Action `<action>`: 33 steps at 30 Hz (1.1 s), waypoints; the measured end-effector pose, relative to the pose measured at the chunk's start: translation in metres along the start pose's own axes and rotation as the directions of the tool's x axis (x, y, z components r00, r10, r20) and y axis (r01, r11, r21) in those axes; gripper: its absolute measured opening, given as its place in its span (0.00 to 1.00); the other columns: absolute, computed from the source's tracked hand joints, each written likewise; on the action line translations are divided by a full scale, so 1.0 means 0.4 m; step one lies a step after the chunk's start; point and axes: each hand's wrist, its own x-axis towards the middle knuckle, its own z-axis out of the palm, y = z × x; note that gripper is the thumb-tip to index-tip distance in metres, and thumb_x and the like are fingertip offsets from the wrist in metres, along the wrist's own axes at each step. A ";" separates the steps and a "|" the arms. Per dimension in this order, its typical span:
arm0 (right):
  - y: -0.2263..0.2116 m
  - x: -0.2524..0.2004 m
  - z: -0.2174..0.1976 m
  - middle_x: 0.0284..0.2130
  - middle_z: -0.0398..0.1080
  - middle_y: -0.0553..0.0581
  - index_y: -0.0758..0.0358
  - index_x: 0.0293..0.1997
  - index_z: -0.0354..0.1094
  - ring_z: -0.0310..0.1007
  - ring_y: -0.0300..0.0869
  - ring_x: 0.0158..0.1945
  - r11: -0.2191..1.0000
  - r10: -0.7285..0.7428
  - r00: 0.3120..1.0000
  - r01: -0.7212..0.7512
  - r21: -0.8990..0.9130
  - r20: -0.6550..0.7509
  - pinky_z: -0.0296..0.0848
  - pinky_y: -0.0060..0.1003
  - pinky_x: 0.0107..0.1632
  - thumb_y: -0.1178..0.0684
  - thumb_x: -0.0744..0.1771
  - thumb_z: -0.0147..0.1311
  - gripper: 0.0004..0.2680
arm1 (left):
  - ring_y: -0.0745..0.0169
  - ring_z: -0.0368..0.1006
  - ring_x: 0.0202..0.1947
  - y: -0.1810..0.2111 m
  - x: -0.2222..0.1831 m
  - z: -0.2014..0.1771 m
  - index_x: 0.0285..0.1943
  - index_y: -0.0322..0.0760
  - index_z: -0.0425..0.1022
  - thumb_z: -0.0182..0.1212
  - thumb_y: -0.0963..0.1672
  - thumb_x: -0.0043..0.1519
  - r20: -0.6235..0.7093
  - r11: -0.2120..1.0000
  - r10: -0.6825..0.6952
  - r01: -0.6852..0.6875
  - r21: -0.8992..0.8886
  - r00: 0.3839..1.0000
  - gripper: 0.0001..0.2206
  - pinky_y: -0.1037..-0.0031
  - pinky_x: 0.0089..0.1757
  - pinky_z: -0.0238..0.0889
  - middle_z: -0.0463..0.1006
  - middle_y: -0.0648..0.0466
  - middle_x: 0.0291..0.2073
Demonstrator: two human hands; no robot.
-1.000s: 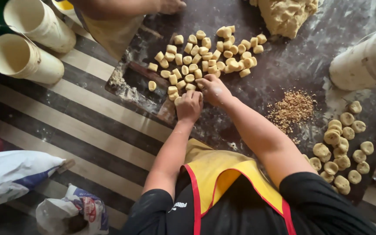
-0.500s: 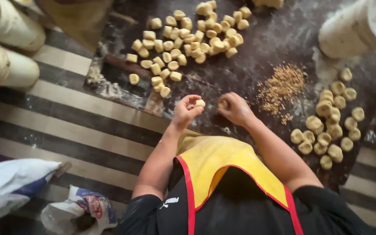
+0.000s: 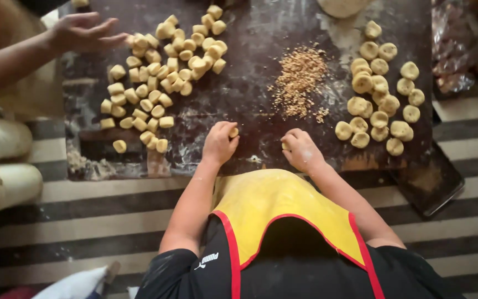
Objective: The person is preparing small pieces of dough, rolling them into balls, and coating them with chopped nuts on a wooden table in a bakery.
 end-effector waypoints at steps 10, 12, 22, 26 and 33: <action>0.018 0.021 -0.077 0.38 0.73 0.59 0.59 0.44 0.76 0.76 0.52 0.43 0.965 0.210 0.978 -0.206 0.164 -0.006 0.75 0.45 0.49 0.53 0.63 0.62 0.08 | 0.63 0.78 0.41 0.018 0.064 0.018 0.59 0.32 0.76 0.65 0.43 0.65 0.390 0.409 -0.456 0.578 -0.707 0.800 0.15 0.73 0.43 0.73 0.83 0.51 0.43; 0.022 0.028 -0.091 0.37 0.73 0.58 0.60 0.43 0.76 0.76 0.51 0.42 0.947 0.268 0.963 -0.259 0.190 -0.026 0.75 0.44 0.48 0.53 0.64 0.62 0.08 | 0.62 0.79 0.38 0.037 0.079 0.011 0.60 0.30 0.74 0.59 0.45 0.68 0.582 -0.102 -0.327 0.584 -0.805 0.745 0.15 0.73 0.40 0.75 0.82 0.50 0.41; 0.035 0.028 -0.055 0.40 0.72 0.60 0.60 0.43 0.76 0.74 0.55 0.46 0.980 0.155 0.988 -0.156 0.119 0.020 0.74 0.46 0.50 0.54 0.62 0.62 0.08 | 0.62 0.77 0.40 0.085 0.070 0.029 0.62 0.30 0.74 0.66 0.42 0.63 0.568 0.167 -0.447 0.689 -0.706 0.691 0.18 0.72 0.45 0.74 0.79 0.52 0.41; 0.049 0.028 -0.023 0.41 0.72 0.60 0.59 0.43 0.75 0.73 0.55 0.49 0.988 0.102 0.994 -0.106 0.111 0.046 0.73 0.47 0.52 0.54 0.62 0.62 0.08 | 0.47 0.77 0.44 0.067 0.038 0.028 0.56 0.35 0.75 0.71 0.42 0.54 0.121 0.936 -0.346 0.352 -0.029 0.930 0.20 0.63 0.46 0.70 0.79 0.45 0.40; 0.054 0.022 0.000 0.44 0.70 0.59 0.57 0.45 0.75 0.70 0.55 0.51 0.997 0.051 0.996 -0.055 0.058 0.074 0.72 0.47 0.55 0.56 0.60 0.63 0.11 | 0.43 0.75 0.46 0.050 0.012 0.041 0.53 0.35 0.76 0.72 0.41 0.51 0.063 0.984 -0.177 0.177 0.002 0.982 0.20 0.62 0.47 0.70 0.76 0.43 0.46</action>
